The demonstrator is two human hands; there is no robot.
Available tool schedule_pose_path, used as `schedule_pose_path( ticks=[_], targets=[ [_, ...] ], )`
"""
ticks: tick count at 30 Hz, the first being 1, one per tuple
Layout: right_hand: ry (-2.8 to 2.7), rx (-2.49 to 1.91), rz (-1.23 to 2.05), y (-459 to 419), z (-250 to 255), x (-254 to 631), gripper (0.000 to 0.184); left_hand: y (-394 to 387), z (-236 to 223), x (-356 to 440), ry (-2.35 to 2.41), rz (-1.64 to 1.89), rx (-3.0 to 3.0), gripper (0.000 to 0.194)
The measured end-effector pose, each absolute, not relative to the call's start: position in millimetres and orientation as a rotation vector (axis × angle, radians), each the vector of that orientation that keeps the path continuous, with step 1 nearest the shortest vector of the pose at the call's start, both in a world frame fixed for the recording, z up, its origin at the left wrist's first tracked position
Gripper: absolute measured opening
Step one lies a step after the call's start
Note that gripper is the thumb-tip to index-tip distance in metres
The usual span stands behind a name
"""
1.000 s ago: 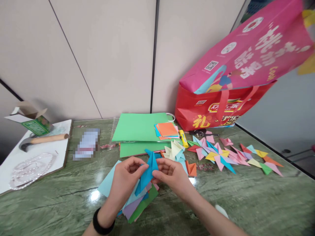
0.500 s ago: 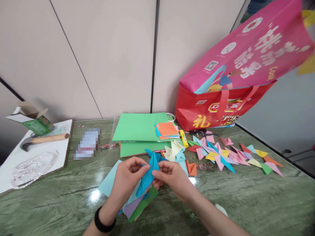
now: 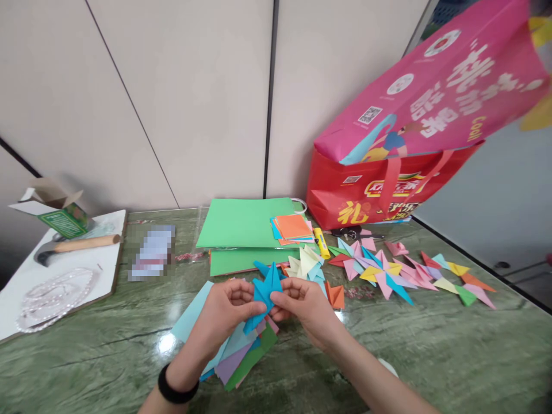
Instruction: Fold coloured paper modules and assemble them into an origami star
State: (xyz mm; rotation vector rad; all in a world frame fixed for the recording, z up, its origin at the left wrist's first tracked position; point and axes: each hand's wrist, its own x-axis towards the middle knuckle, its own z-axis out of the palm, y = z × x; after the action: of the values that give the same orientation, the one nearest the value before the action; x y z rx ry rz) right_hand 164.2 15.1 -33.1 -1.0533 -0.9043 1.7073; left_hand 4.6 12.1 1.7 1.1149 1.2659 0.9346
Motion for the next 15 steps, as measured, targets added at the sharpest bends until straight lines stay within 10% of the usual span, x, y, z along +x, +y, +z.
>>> schedule_pose_path(
  ticks=[15],
  targets=[
    [-0.993,-1.036,1.786,17.0,-34.5,167.3,0.036,10.5,-2.5,6.6,1.226,0.931,1.143,0.017]
  ],
)
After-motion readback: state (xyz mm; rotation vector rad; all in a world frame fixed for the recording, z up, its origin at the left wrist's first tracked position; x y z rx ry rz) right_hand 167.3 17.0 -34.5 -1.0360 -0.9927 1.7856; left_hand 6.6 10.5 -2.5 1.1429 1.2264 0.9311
